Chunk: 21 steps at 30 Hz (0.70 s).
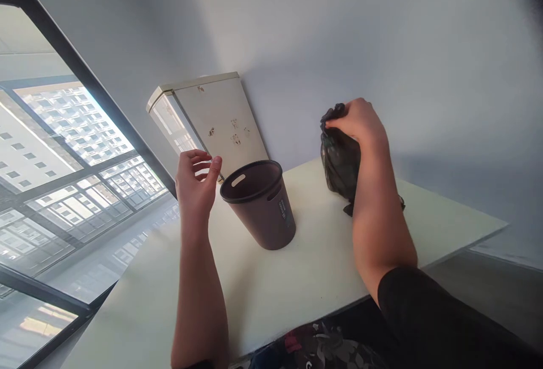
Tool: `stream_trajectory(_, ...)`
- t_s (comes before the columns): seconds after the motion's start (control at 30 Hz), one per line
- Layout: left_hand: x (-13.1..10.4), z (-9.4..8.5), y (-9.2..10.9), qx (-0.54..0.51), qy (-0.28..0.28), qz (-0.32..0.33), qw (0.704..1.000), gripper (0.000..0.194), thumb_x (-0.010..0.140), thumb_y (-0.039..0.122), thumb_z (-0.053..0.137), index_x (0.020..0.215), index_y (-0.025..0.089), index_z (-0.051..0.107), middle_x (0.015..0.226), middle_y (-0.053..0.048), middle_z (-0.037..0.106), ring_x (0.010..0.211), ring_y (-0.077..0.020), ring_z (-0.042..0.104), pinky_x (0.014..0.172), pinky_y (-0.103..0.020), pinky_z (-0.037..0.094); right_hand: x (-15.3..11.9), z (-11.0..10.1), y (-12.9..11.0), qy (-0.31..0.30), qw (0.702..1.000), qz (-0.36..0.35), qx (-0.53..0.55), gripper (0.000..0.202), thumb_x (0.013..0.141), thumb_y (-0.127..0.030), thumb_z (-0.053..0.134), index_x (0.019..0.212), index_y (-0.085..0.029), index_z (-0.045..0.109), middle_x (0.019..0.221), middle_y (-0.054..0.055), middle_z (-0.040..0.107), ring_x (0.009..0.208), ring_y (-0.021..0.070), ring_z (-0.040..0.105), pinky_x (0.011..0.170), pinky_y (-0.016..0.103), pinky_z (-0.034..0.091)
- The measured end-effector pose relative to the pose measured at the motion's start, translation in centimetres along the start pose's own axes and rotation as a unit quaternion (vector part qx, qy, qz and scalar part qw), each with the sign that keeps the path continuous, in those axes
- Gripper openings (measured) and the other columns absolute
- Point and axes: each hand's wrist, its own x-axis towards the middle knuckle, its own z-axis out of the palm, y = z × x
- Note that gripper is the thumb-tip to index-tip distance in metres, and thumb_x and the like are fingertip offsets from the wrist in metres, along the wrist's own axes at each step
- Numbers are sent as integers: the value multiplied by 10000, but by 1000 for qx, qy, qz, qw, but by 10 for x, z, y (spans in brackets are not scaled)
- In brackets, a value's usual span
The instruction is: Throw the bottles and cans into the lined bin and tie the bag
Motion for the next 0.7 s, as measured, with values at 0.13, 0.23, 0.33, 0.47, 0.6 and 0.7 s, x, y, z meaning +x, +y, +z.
stream_trajectory(0.13, 1, 1, -3, 5, -12, -1, 1000, 290, 891, 438, 799, 1055, 275, 624, 1111, -49, 734, 1001, -205, 724, 792, -317, 580, 8, 5, 6, -95, 991, 50, -76, 126, 877, -239, 778, 786, -153, 770, 850, 119, 771, 928, 214, 682, 852, 323, 519)
stream_trajectory(0.23, 1, 1, -2, 9, -18, 0, 1000, 275, 884, 429, 799, 1038, 273, 633, 1099, -47, 734, 986, -205, 722, 778, -314, 579, 12, 12, 7, -130, 983, 58, -114, 128, 844, -230, 810, 761, -165, 738, 809, 93, 768, 947, 220, 698, 858, 307, 536)
stream_trajectory(0.33, 1, 0, -2, 11, -25, -1, 1000, 250, 885, 418, 795, 1018, 268, 645, 1096, -48, 737, 983, -208, 722, 765, -315, 574, 13, 19, 9, -154, 975, 75, -139, 99, 828, -205, 825, 780, -166, 747, 751, 77, 762, 887, 213, 729, 827, 299, 556)
stream_trajectory(0.47, 1, -1, -5, 19, -30, -6, 999, 236, 885, 412, 792, 1018, 268, 661, 1102, -48, 744, 982, -213, 722, 774, -325, 572, 15, 21, 14, -169, 968, 86, -167, 135, 814, -238, 841, 919, -160, 807, 689, 73, 749, 758, 209, 720, 738, 312, 572)
stream_trajectory(0.6, 2, -1, -8, 21, -35, -2, 999, 230, 878, 405, 794, 1017, 270, 671, 1097, -47, 749, 973, -215, 724, 771, -326, 574, 17, 22, 18, -175, 958, 84, -211, 191, 794, -254, 850, 959, -160, 828, 696, 79, 752, 682, 205, 689, 680, 320, 555)
stream_trajectory(0.7, 2, -1, -10, 22, -34, -1, 999, 223, 871, 392, 797, 1011, 268, 675, 1088, -46, 750, 967, -214, 725, 759, -320, 573, 17, 22, 20, -194, 948, 107, -227, 141, 808, -184, 821, 947, -165, 828, 759, 74, 776, 666, 189, 684, 694, 320, 544)
